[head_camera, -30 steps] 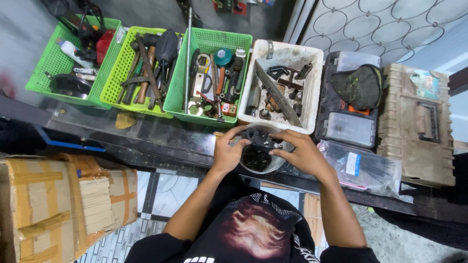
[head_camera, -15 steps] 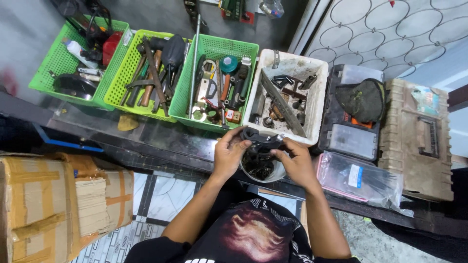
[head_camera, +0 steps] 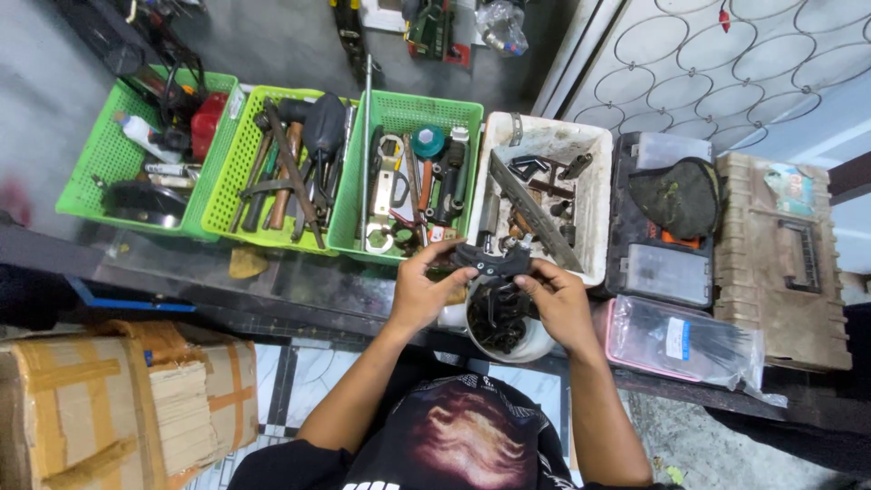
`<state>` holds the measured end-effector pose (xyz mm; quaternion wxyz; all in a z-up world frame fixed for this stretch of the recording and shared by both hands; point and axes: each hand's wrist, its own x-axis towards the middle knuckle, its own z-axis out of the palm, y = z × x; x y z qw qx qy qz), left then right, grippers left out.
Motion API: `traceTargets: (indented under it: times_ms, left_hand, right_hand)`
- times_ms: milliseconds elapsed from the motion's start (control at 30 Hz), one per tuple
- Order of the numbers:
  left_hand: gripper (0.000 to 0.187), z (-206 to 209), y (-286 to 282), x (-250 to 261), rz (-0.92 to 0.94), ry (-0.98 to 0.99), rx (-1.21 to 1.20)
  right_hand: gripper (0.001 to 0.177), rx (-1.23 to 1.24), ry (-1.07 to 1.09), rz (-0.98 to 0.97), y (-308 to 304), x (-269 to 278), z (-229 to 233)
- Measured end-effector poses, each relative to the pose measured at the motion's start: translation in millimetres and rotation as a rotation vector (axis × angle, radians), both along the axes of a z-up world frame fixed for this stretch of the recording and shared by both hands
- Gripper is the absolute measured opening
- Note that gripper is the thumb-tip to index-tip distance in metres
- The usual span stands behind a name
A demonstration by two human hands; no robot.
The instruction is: Inspecting and repairing small mechanical engine parts on a workbench.
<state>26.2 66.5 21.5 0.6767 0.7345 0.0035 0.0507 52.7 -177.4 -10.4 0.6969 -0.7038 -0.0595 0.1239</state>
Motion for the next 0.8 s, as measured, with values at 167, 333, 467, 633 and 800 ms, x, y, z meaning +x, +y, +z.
traceTargets:
  times_ms: [167, 333, 467, 633, 800]
  left_hand:
    - [0.050, 10.8, 23.8, 9.0, -0.036, 0.017, 0.034]
    - [0.048, 28.4, 54.3, 22.8, -0.090, -0.031, 0.067]
    - [0.046, 35.9, 81.0, 33.5, -0.114, -0.135, 0.097]
    - [0.046, 20.6, 113.6, 47.4, -0.135, -0.145, 0.063]
    - [0.046, 16.4, 137.9, 60.9, -0.220, -0.003, -0.362]
  right_hand:
    - [0.027, 0.023, 0.040, -0.068, 27.1, 0.4, 19.7]
    - [0.029, 0.004, 0.064, -0.118, 51.0, 6.1, 22.2]
    - [0.030, -0.180, -0.324, -0.096, 74.0, 14.9, 58.5]
    - [0.038, -0.269, -0.472, -0.108, 111.2, 27.1, 91.6]
    - [0.029, -0.352, -0.610, -0.122, 143.2, 44.4, 93.8]
